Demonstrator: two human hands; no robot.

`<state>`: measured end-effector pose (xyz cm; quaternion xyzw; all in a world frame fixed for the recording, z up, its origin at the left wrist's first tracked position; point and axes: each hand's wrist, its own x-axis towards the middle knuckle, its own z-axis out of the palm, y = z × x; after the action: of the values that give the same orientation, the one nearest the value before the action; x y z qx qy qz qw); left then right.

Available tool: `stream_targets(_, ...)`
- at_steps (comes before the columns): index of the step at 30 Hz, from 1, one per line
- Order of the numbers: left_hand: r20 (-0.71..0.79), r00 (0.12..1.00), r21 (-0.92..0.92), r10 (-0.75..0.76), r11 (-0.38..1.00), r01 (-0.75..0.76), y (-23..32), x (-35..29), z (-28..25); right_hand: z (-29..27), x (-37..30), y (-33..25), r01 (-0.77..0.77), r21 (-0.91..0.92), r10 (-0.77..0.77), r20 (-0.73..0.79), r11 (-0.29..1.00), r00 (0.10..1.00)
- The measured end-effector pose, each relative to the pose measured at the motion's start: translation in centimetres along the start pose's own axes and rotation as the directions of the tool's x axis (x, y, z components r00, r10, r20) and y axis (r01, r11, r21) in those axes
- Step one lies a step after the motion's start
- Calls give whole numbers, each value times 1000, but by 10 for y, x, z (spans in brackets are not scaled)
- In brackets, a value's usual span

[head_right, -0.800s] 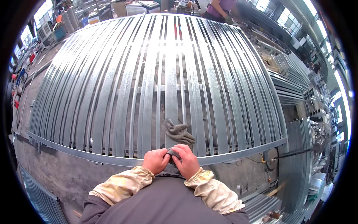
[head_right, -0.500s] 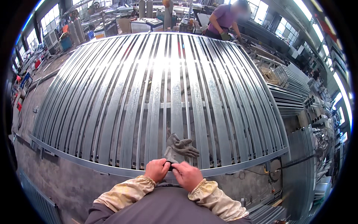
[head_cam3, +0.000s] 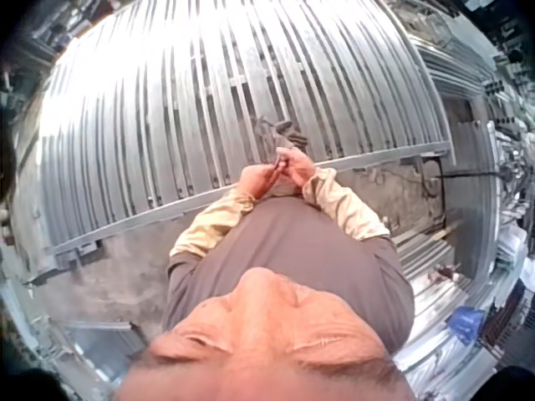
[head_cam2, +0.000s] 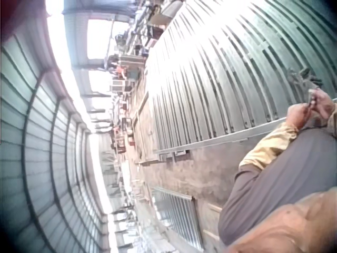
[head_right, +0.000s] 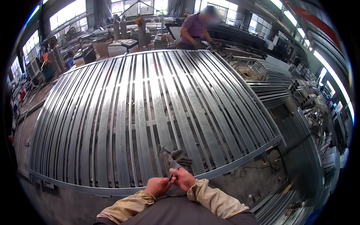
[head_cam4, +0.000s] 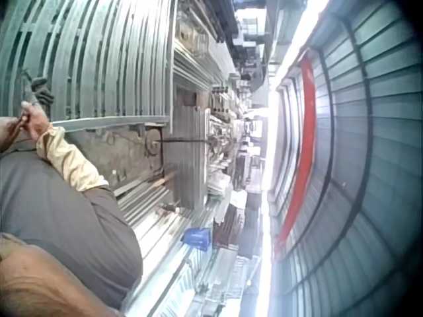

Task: The person welds metal bars onto a large slatted metal frame using a handheld welding gun. They position the bars, apply welds at multiple points along the seams, and move along the structure to complete the assembly.

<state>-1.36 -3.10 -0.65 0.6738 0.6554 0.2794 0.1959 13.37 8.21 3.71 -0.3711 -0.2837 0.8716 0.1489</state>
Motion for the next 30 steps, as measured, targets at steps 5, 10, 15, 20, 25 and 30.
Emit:
stream_targets(5,-106,989,-51,101,993,-107,11,18,-6,5,23,-1,286,325,-321,62,902,945)
stream_targets(10,-314,930,-15,192,978,-207,27,43,-21,-48,43,19,460,-180,-444,123,870,888)
stream_targets(15,-143,910,145,390,917,-371,54,44,-7,-51,50,0,672,-717,-563,482,187,671)
stream_targets(20,-1,972,115,236,965,-234,57,55,39,-83,32,13,547,-175,-509,221,819,832)
stream_targets(25,260,937,108,232,958,-267,84,68,79,-109,62,-8,663,-43,-617,324,747,717)
stream_targets(30,471,783,44,407,876,-481,145,90,96,-155,34,-33,502,122,-494,476,856,728)
